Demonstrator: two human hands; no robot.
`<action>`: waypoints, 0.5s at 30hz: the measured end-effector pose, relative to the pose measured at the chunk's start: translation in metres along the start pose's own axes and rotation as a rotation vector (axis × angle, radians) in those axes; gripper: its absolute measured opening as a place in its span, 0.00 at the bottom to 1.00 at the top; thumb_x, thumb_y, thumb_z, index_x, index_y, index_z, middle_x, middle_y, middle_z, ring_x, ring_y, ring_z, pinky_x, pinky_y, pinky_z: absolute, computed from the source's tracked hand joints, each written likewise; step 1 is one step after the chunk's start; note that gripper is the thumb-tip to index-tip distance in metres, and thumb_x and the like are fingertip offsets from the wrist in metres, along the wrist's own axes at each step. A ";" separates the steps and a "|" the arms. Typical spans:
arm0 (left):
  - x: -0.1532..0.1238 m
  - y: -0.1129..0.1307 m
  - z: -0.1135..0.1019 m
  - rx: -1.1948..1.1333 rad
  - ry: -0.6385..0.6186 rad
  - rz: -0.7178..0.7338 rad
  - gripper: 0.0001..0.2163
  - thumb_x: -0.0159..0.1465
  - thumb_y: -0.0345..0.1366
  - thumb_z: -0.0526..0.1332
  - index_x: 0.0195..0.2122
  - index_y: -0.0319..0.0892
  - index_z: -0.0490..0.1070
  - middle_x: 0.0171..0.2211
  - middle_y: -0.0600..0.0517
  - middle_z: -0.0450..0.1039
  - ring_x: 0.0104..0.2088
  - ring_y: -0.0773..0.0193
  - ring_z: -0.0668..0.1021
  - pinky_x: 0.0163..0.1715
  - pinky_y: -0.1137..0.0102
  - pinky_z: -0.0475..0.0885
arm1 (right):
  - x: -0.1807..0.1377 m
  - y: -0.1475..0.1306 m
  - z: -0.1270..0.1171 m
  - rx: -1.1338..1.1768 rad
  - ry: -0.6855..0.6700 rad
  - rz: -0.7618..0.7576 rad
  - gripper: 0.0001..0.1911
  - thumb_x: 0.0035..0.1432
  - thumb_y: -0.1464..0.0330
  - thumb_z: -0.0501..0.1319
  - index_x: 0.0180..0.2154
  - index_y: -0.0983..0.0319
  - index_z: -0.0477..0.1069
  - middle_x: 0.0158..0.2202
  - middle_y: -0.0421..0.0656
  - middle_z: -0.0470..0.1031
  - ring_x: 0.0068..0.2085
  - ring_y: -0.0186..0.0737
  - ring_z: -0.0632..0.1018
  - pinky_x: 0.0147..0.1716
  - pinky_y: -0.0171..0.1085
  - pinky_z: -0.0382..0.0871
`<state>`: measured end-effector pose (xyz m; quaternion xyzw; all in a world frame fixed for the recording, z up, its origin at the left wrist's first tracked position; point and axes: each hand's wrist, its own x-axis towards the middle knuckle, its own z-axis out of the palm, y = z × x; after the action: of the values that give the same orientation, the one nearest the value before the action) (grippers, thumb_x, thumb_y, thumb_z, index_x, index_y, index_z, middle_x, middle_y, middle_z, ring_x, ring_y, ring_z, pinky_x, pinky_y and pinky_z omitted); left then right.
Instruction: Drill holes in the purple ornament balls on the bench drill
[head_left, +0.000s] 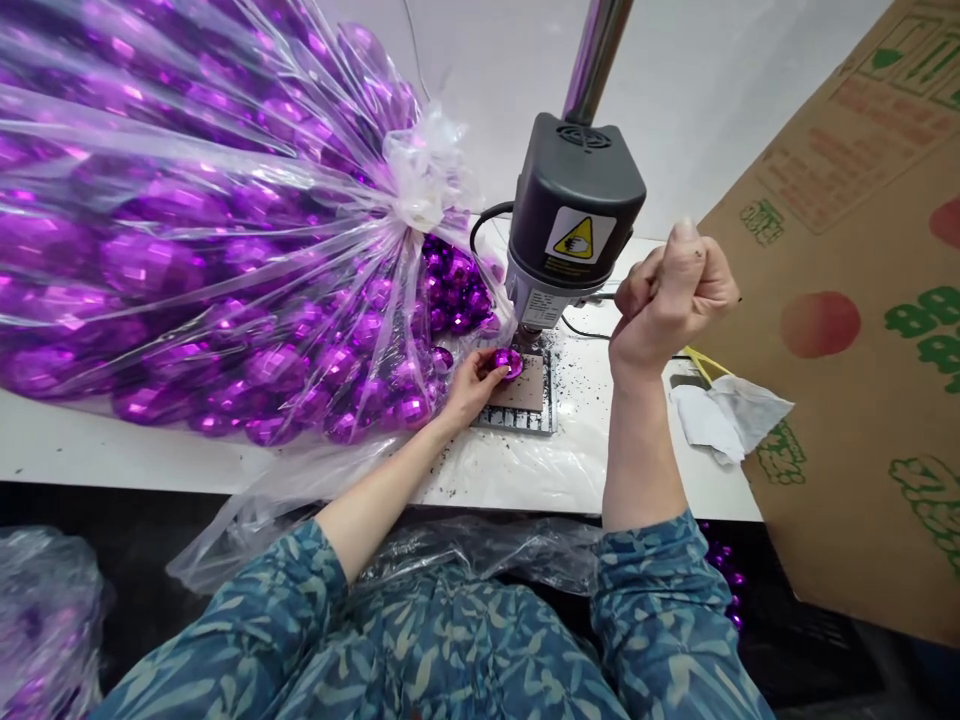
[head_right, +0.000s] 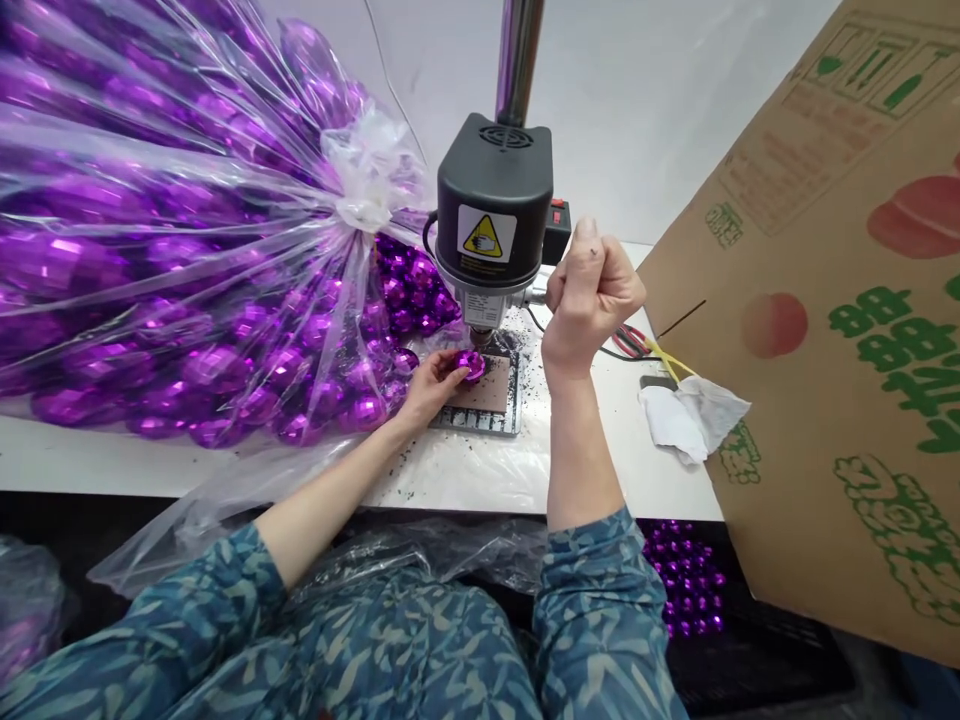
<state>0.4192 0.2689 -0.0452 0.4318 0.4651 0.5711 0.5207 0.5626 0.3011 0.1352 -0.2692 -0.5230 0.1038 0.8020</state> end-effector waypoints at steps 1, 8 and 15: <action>0.000 0.000 0.000 0.012 -0.020 0.005 0.17 0.60 0.34 0.71 0.49 0.40 0.72 0.50 0.43 0.80 0.52 0.56 0.81 0.57 0.59 0.74 | 0.000 0.000 0.000 -0.019 0.001 -0.004 0.31 0.63 0.49 0.60 0.18 0.58 0.49 0.12 0.32 0.49 0.14 0.28 0.51 0.17 0.38 0.49; -0.001 -0.009 -0.002 0.159 -0.113 0.118 0.22 0.58 0.35 0.73 0.53 0.40 0.72 0.52 0.42 0.77 0.51 0.55 0.80 0.56 0.57 0.75 | -0.001 -0.003 0.001 -0.014 0.017 -0.013 0.32 0.63 0.49 0.60 0.18 0.59 0.49 0.13 0.32 0.47 0.14 0.26 0.52 0.17 0.37 0.48; 0.000 -0.018 -0.001 0.249 -0.185 0.217 0.23 0.61 0.38 0.71 0.56 0.39 0.70 0.55 0.40 0.75 0.55 0.51 0.78 0.58 0.54 0.73 | -0.002 -0.003 -0.002 0.050 -0.003 -0.013 0.29 0.64 0.56 0.62 0.19 0.59 0.50 0.13 0.31 0.49 0.14 0.23 0.53 0.17 0.34 0.47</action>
<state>0.4212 0.2696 -0.0633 0.5913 0.4330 0.5197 0.4391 0.5631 0.2969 0.1352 -0.2453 -0.5233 0.1119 0.8084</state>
